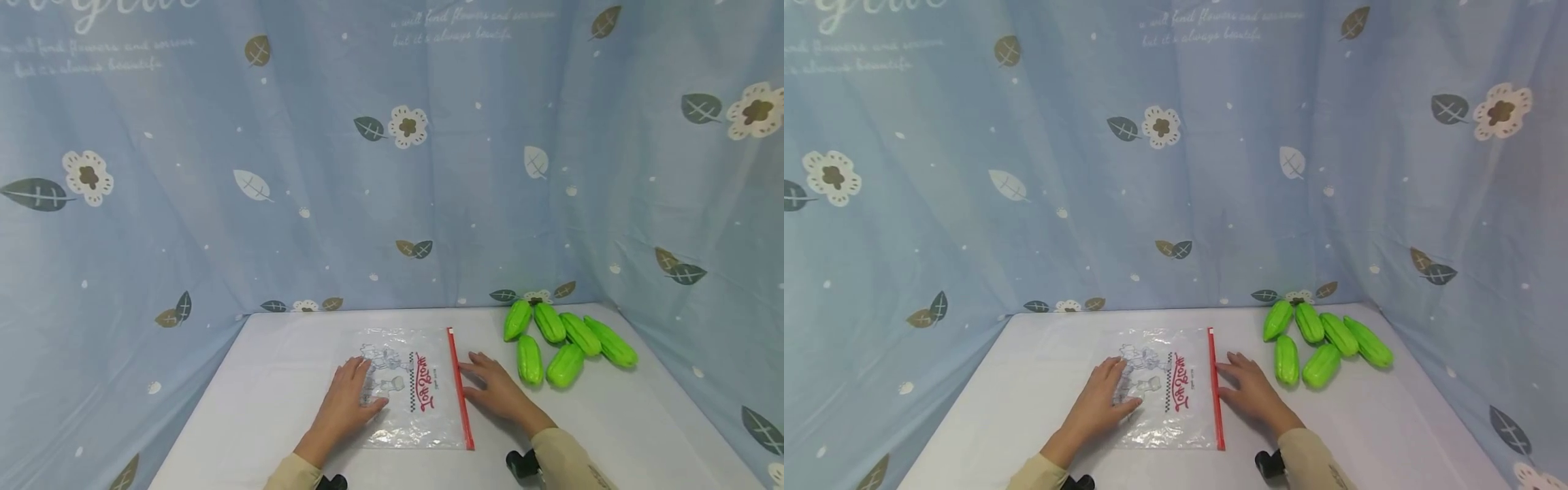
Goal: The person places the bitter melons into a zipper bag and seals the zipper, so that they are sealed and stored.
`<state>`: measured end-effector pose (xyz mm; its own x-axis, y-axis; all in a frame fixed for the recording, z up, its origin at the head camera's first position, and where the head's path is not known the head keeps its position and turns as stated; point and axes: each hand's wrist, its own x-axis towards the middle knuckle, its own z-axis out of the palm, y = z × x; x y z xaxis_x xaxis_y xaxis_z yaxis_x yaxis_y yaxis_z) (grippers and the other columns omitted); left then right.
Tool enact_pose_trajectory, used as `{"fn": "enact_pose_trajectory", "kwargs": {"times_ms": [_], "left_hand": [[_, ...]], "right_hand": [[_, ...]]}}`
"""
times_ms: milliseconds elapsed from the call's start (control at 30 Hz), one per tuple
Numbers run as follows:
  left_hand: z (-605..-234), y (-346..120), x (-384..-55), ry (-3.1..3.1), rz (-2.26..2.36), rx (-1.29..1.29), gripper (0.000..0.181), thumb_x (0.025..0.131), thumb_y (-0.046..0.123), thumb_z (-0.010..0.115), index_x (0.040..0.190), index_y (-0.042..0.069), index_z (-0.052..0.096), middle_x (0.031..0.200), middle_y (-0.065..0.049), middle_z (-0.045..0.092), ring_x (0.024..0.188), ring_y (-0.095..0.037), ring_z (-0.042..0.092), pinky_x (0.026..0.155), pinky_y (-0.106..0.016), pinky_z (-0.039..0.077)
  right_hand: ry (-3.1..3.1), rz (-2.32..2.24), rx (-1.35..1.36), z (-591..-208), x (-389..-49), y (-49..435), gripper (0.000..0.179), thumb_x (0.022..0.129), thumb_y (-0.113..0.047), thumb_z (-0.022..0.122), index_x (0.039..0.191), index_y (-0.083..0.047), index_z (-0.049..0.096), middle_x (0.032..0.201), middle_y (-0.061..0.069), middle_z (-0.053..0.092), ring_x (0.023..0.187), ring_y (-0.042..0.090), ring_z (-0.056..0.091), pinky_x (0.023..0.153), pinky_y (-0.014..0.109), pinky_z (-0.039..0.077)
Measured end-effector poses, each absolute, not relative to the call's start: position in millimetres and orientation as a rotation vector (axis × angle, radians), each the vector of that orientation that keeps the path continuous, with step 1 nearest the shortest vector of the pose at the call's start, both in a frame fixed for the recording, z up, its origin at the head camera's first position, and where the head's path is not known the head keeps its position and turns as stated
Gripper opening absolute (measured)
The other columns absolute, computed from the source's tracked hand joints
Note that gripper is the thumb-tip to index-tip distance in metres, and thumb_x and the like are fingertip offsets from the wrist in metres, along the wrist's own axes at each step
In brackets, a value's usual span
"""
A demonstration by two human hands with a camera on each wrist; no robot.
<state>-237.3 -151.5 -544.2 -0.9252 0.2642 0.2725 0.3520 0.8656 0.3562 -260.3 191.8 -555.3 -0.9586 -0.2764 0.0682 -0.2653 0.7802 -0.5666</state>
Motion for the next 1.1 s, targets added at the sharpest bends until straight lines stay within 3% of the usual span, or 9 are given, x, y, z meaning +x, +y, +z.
{"fn": "enact_pose_trajectory", "kwargs": {"times_ms": [600, 1100], "left_hand": [[-547.5, -100.7, -251.2, -2.848, -0.601, -0.627, 0.086, 0.085, 0.052, 0.077, 0.148, 0.001, 0.047, 0.149, -0.019, 0.048, 0.143, -0.037, 0.041, 0.12, -0.055, 0.027], [-543.9, -59.9, -261.2, -2.862, -0.604, -0.716, 0.084, 0.086, 0.052, 0.075, 0.148, 0.001, 0.049, 0.148, -0.018, 0.05, 0.139, -0.035, 0.045, 0.117, -0.05, 0.036]], "right_hand": [[2.95, -0.871, -0.397, -547.6, -257.3, 186.1, 0.051, 0.09, -0.032, 0.077, 0.138, -0.019, 0.066, 0.16, 0.013, 0.04, 0.152, 0.038, 0.024, 0.12, 0.063, 0.021], [2.955, -0.867, -0.432, -551.6, -261.5, 185.6, 0.051, 0.088, -0.035, 0.078, 0.136, -0.021, 0.067, 0.159, 0.014, 0.04, 0.151, 0.04, 0.024, 0.118, 0.066, 0.022]]}}
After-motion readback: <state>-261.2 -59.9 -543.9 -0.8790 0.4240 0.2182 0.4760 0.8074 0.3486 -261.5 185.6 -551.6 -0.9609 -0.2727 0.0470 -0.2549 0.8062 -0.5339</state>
